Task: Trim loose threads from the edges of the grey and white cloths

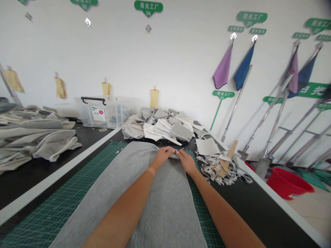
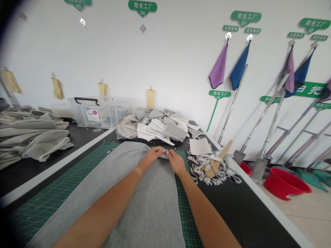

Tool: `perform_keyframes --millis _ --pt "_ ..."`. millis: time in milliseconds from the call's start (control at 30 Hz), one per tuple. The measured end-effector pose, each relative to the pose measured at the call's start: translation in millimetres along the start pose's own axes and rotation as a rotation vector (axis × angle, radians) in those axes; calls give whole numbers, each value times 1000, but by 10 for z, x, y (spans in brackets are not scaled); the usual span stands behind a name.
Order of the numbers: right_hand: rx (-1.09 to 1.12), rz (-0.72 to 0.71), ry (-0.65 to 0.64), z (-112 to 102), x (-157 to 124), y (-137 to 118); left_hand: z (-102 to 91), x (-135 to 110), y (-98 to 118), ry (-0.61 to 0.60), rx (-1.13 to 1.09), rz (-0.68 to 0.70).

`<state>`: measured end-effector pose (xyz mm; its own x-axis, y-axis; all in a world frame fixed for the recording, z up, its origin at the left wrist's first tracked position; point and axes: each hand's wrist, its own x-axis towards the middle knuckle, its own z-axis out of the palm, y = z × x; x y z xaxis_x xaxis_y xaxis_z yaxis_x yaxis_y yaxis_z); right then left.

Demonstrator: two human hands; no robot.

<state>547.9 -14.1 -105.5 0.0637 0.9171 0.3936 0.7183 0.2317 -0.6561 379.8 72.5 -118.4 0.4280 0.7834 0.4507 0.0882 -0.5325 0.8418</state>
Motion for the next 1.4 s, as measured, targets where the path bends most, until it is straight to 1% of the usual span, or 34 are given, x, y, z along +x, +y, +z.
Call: perform_keyframes --millis 333,600,733,967,1400 --pt "-17 -17 -8 7 0 0 15 15 -63 -16 7 -41" --pt "34 6 -3 -10 -1 -34 -1 -3 1 -25 -48 -62" --pt "55 6 -6 -9 9 -35 0 4 -14 -38 -40 -71" --pt "32 6 -9 3 17 -8 -3 7 -27 -42 -16 -31" --pt "20 25 -27 -19 12 -36 -10 0 -18 -34 -45 -31"
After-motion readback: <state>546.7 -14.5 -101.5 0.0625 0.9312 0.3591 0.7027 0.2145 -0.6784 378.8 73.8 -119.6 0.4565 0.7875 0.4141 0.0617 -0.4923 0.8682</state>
